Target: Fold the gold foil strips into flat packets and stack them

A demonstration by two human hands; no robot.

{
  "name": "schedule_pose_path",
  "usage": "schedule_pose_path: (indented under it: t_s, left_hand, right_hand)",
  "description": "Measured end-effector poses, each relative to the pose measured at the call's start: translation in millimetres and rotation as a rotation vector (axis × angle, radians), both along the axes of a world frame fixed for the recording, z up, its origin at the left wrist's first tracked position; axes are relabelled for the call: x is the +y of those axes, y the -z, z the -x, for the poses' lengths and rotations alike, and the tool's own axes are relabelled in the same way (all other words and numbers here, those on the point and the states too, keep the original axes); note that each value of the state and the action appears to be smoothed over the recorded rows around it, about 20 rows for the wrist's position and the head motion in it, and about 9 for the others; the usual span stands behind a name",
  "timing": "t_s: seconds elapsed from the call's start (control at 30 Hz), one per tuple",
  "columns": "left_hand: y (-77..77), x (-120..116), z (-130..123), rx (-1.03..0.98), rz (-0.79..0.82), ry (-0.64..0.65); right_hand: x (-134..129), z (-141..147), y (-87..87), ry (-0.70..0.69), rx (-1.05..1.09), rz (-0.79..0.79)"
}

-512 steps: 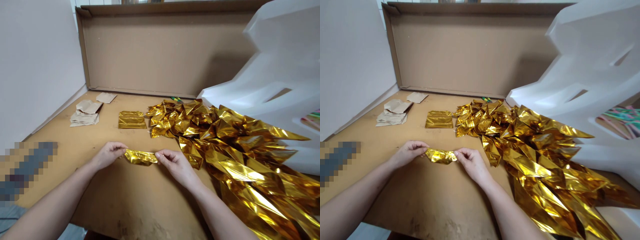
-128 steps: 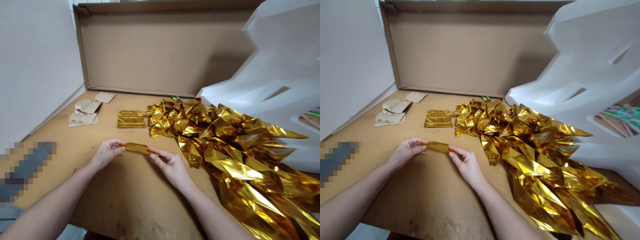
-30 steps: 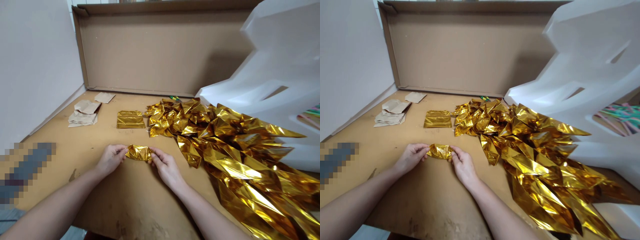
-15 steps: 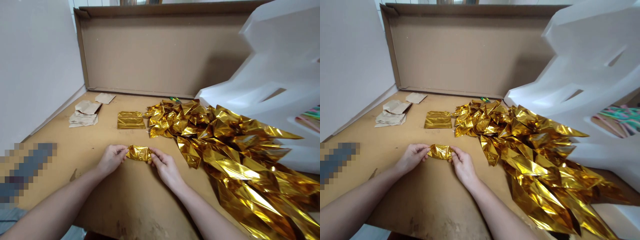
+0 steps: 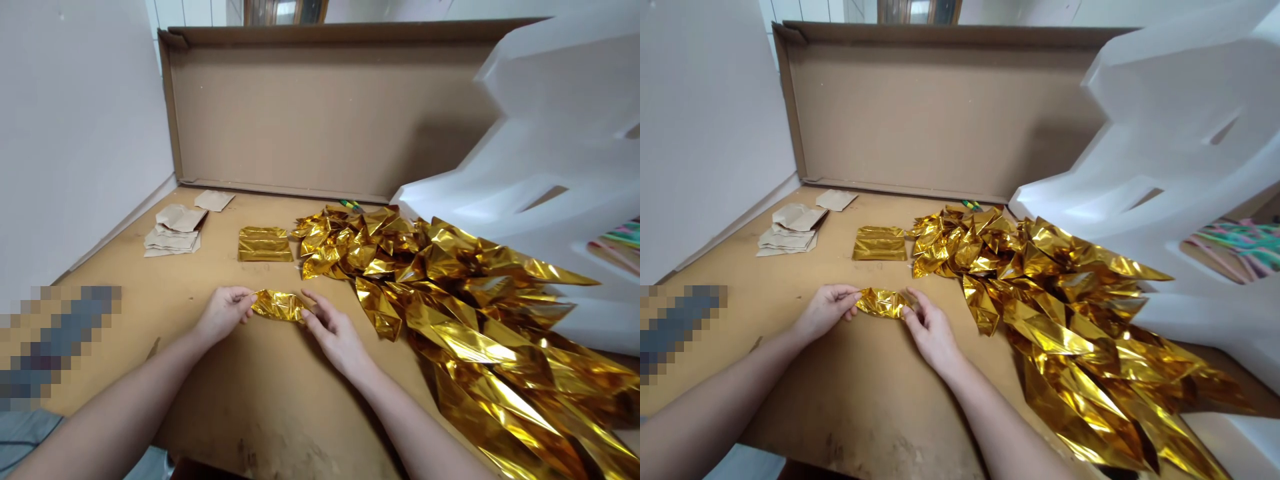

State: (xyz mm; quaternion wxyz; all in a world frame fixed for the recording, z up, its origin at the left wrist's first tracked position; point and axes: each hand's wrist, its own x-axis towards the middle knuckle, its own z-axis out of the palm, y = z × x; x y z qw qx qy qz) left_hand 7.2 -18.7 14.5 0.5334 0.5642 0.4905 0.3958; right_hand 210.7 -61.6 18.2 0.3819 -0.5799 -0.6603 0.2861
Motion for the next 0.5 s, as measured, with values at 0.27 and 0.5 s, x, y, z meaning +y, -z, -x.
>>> schedule_pose_path:
  t_s: [0.27,0.5]
  left_hand:
    - [-5.6,3.2,4.4,-0.037,0.045,-0.009]
    - [-5.4,4.0,5.4,-0.051,0.076,0.016]
  right_hand:
    - [-6.2,-8.0,-10.1,-0.165,-0.232,-0.395]
    - [-1.2,-4.5,-5.2,-0.231,-0.281,-0.561]
